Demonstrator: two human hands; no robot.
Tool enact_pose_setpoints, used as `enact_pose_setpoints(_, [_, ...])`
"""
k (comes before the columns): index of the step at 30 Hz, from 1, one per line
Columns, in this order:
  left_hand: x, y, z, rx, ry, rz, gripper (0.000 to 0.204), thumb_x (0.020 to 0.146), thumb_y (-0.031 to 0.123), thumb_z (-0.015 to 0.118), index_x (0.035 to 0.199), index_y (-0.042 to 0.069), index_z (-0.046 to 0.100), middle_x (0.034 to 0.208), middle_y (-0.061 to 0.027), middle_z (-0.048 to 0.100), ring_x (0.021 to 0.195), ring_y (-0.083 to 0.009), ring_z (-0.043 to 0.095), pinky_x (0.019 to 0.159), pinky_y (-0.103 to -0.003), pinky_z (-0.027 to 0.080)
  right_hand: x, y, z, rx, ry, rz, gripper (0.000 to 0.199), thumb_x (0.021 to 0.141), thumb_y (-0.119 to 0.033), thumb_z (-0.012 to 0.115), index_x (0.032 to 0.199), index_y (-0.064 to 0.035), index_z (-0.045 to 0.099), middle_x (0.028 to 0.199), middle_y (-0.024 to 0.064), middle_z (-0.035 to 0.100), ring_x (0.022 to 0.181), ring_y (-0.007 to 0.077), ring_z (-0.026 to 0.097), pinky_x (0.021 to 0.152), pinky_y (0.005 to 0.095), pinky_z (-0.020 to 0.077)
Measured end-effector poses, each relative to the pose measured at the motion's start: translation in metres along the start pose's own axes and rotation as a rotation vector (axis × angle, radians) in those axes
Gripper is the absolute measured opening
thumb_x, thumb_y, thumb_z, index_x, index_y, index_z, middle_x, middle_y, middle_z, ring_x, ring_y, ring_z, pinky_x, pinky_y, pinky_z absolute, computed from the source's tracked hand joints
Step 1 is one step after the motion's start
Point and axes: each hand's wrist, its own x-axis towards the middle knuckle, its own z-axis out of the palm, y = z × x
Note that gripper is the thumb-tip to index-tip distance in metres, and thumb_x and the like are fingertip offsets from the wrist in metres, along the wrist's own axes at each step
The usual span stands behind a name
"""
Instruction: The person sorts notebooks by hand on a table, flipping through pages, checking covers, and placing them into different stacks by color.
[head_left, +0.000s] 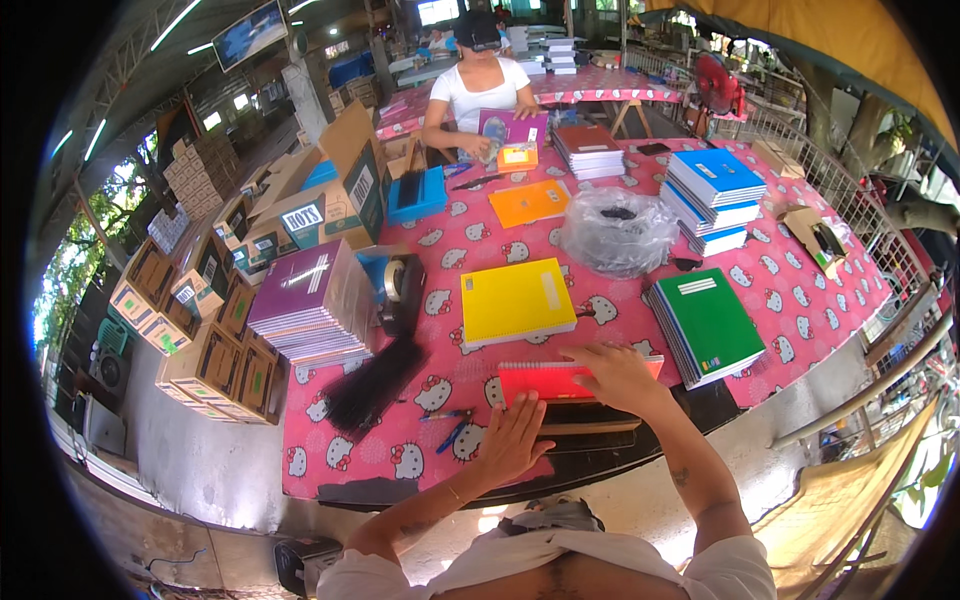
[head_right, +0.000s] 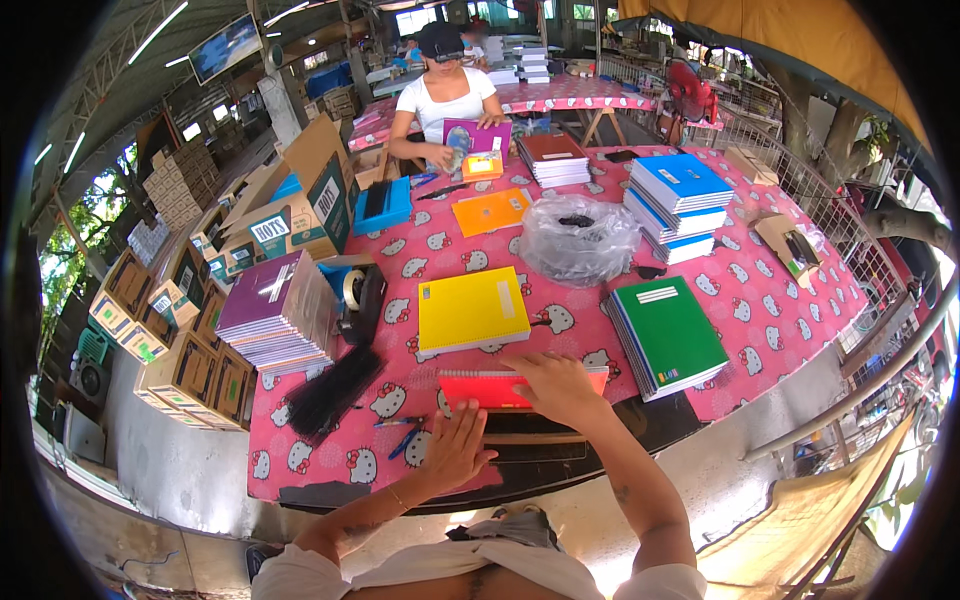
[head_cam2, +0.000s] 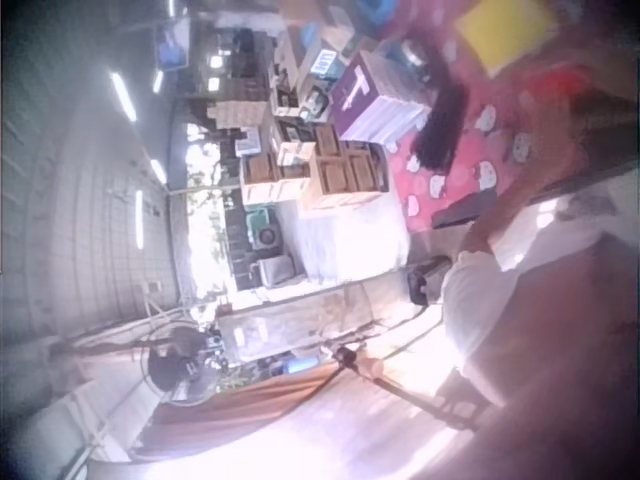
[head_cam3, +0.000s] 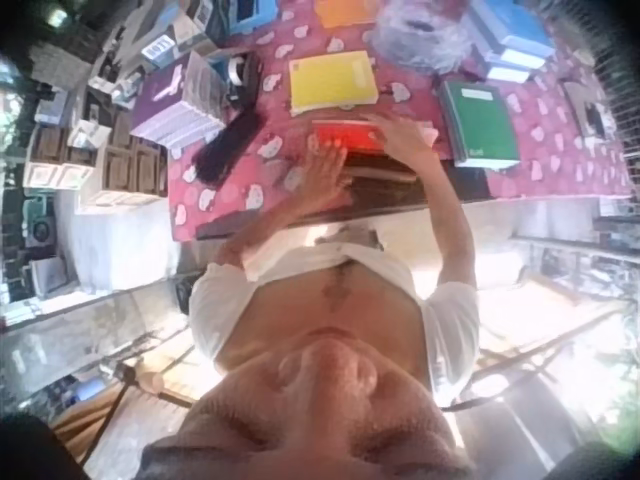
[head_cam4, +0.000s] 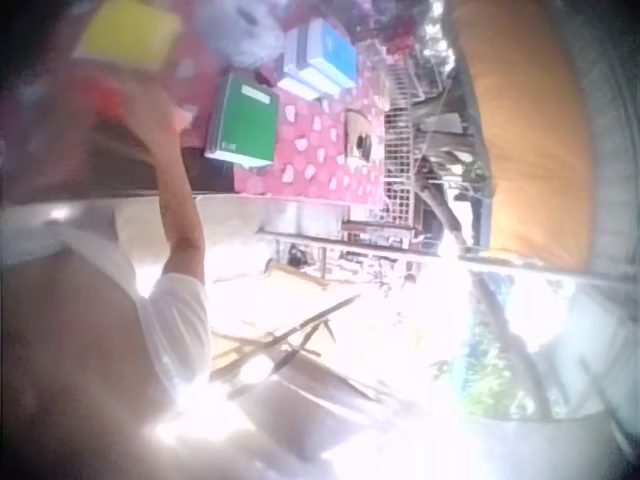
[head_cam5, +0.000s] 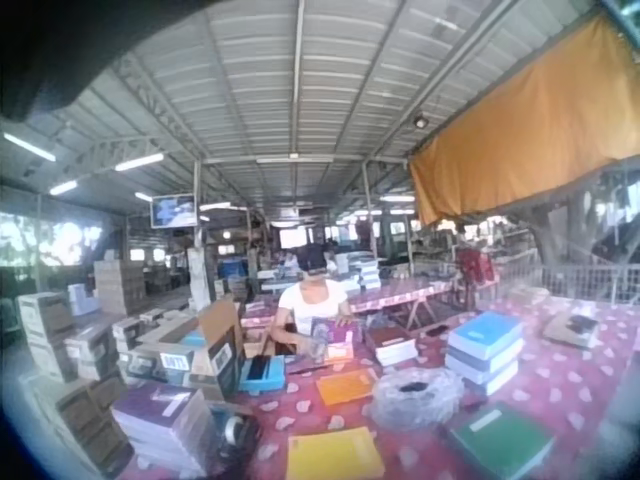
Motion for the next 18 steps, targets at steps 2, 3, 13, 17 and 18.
enact_pose_setpoints(2, [0.083, -0.031, -0.04, 0.089, 0.073, -0.103, 0.081, 0.096, 0.048, 0.057, 0.152, -0.007, 0.034, 0.161, -0.0277, 0.03, 0.151, -0.043, 0.026, 0.118, -0.066, 0.018, -0.006, 0.016, -0.004, -0.024, -0.163, 0.092, 0.02, 0.091, -0.025, 0.068, 0.108, -0.0164, 0.07, 0.089, 0.011, 0.074, 0.08, 0.036, 0.072, 0.068, 0.0502, 0.0559])
enact_pose_setpoints(3, [0.108, -0.041, -0.058, 0.196, 0.133, -0.226, 0.08, 0.097, 0.047, 0.057, 0.152, -0.007, 0.035, 0.16, -0.0275, 0.032, 0.151, -0.0426, 0.027, 0.118, -0.065, 0.019, -0.007, 0.018, -0.002, -0.022, -0.329, 0.167, 0.021, 0.09, -0.026, 0.069, 0.108, -0.0161, 0.07, 0.087, 0.0117, 0.073, 0.08, 0.0368, 0.071, 0.068, 0.0514, 0.0552])
enact_pose_setpoints(13, [0.066, -0.003, -0.034, 0.156, -0.249, -0.032, 0.078, 0.097, 0.052, 0.055, 0.148, -0.005, 0.04, 0.156, -0.0278, 0.038, 0.149, -0.0423, 0.031, 0.116, -0.062, 0.025, -0.008, 0.032, 0.005, 0.057, -0.346, 0.123, 0.023, 0.089, -0.03, 0.07, 0.108, -0.0163, 0.071, 0.081, 0.0148, 0.071, 0.08, 0.0375, 0.071, 0.069, 0.0525, 0.0546])
enact_pose_setpoints(17, [0.103, 0.0, -0.042, 0.215, -0.108, -0.065, 0.078, 0.097, 0.052, 0.054, 0.148, -0.005, 0.04, 0.155, -0.0287, 0.038, 0.149, -0.0427, 0.031, 0.117, -0.061, 0.024, -0.013, 0.032, 0.008, -0.005, -0.3, 0.135, 0.023, 0.088, -0.03, 0.07, 0.108, -0.0163, 0.072, 0.081, 0.0153, 0.072, 0.081, 0.0375, 0.071, 0.07, 0.0522, 0.0552])
enact_pose_setpoints(18, [0.118, -0.001, -0.053, 0.281, -0.089, -0.162, 0.081, 0.097, 0.051, 0.053, 0.15, -0.008, 0.037, 0.156, -0.0306, 0.036, 0.149, -0.0444, 0.031, 0.119, -0.062, 0.021, -0.013, 0.032, 0.006, -0.011, -0.325, 0.114, 0.023, 0.088, -0.029, 0.07, 0.107, -0.0165, 0.072, 0.081, 0.0154, 0.072, 0.08, 0.0378, 0.071, 0.07, 0.0521, 0.0554])
